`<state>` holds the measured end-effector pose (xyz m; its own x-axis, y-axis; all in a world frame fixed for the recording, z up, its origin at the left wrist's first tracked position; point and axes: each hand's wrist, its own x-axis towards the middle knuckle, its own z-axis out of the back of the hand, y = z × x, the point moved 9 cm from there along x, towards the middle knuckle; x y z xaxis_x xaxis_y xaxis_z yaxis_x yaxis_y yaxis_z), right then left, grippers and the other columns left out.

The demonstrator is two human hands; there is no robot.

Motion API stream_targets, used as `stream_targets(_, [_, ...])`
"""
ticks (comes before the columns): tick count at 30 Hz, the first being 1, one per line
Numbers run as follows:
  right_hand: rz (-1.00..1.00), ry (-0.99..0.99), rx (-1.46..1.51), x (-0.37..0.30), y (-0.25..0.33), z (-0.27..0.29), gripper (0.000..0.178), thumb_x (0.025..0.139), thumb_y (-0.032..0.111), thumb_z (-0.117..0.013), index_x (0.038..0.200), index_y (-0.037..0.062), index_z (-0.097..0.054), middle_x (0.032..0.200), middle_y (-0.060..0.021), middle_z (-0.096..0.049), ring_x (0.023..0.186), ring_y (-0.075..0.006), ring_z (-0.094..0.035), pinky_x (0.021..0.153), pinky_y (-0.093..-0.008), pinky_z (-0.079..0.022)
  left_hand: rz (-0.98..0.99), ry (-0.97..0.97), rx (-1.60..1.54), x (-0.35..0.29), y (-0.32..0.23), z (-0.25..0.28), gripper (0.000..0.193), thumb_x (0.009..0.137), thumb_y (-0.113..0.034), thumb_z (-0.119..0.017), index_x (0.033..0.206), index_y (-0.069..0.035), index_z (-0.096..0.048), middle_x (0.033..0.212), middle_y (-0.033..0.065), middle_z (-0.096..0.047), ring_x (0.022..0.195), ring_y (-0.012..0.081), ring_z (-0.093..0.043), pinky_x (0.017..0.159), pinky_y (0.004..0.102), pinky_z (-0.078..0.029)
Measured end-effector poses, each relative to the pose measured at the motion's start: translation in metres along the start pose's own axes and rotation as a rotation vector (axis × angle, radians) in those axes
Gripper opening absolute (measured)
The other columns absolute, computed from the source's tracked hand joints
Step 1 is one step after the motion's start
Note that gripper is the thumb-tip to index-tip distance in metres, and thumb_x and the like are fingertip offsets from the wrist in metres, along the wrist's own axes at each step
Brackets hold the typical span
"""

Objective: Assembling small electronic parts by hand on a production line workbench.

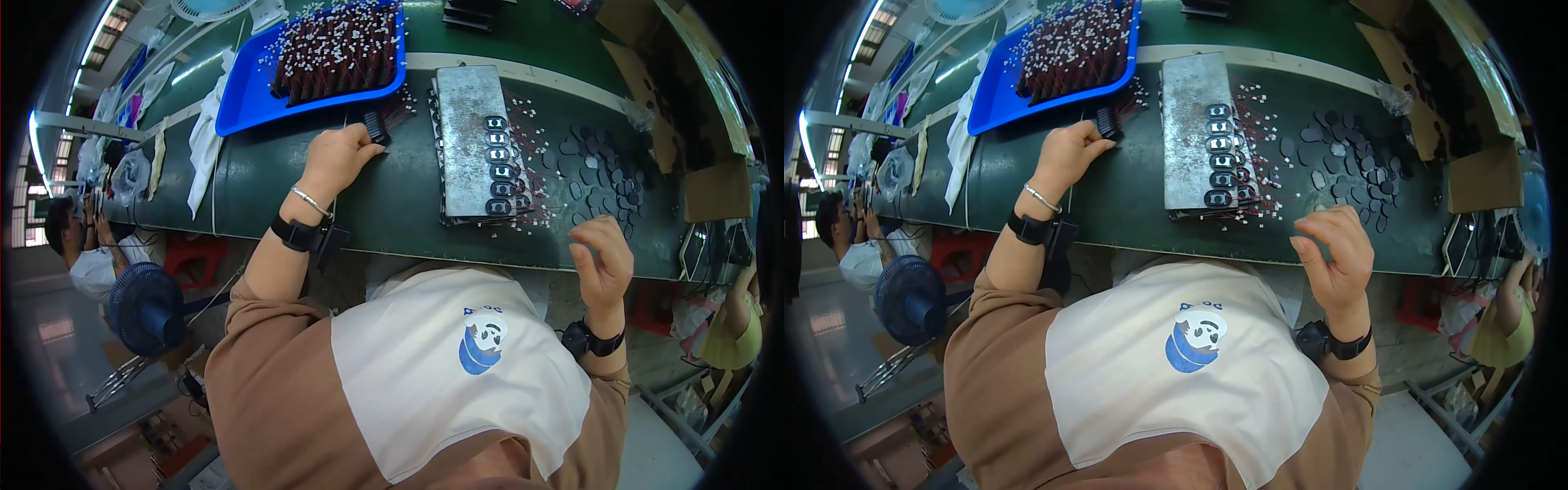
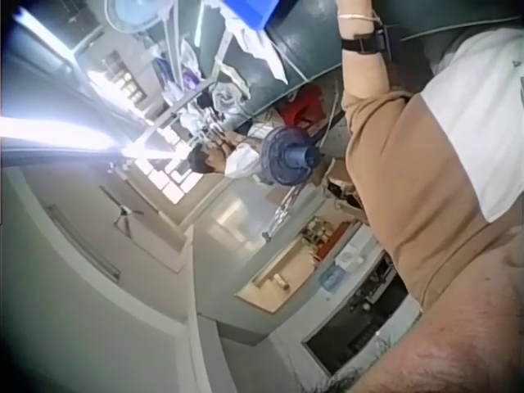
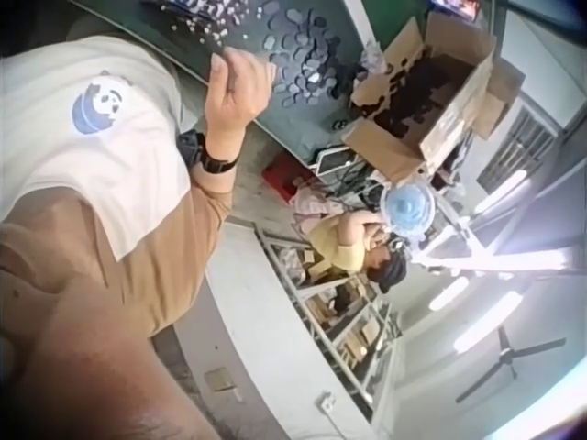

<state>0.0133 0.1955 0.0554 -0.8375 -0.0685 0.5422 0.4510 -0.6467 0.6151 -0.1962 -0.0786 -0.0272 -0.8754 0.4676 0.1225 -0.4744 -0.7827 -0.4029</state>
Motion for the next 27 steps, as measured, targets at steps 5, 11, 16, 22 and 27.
stream_targets(5, [-0.095,-0.069,-0.005,-0.017,-0.012,0.01,0.01,0.081,0.007,-0.063,0.083,-0.0031,-0.06,0.079,-0.011,-0.059,0.072,-0.0222,-0.053,0.067,-0.0298,-0.041,0.035,0.011,-0.104,0.003,-0.022,0.016,0.017,0.076,-0.023,-0.069,0.081,-0.007,-0.063,0.073,0.0103,-0.064,0.068,0.0262,-0.062,0.061,0.0352,-0.049])
stream_targets(11, [-0.169,-0.144,-0.034,-0.031,-0.029,0.008,0.008,0.08,0.004,-0.063,0.082,-0.0033,-0.06,0.077,-0.0105,-0.06,0.068,-0.0207,-0.053,0.063,-0.0278,-0.042,-0.566,-0.07,-0.287,0.039,-0.132,0.014,0.031,0.081,-0.019,-0.066,0.111,-0.017,-0.063,0.125,0.0079,-0.051,0.109,0.0281,-0.048,0.09,0.0382,-0.039])
stream_targets(16, [-0.174,-0.173,-0.033,-0.038,-0.027,0.013,0.007,0.081,0.003,-0.063,0.081,-0.0033,-0.06,0.076,-0.01,-0.061,0.068,-0.0201,-0.054,0.062,-0.0273,-0.042,-0.769,0.166,0.029,0.076,-0.155,-0.035,0.031,0.083,-0.019,-0.062,0.114,-0.027,-0.063,0.143,0.0055,-0.036,0.135,0.0347,-0.018,0.108,0.0517,-0.012])
stream_targets(22, [-0.277,-0.232,-0.027,-0.064,-0.037,0.023,0.008,0.081,0.004,-0.063,0.08,-0.0026,-0.06,0.076,-0.0097,-0.061,0.067,-0.019,-0.053,0.061,-0.0267,-0.042,-0.774,0.18,-0.016,0.095,-0.155,-0.034,0.024,0.082,-0.018,-0.064,0.104,-0.027,-0.067,0.141,0.0044,-0.038,0.137,0.0338,-0.014,0.109,0.0546,-0.007])
stream_targets(27, [-0.286,-0.24,-0.017,-0.061,-0.038,0.024,0.008,0.081,0.005,-0.063,0.079,-0.0019,-0.06,0.075,-0.0092,-0.06,0.066,-0.0183,-0.053,0.06,-0.0264,-0.042,-0.771,0.124,-0.219,0.083,-0.164,-0.016,0.016,0.08,-0.013,-0.066,0.095,-0.017,-0.068,0.124,0.0045,-0.054,0.128,0.029,-0.034,0.107,0.0504,-0.017])
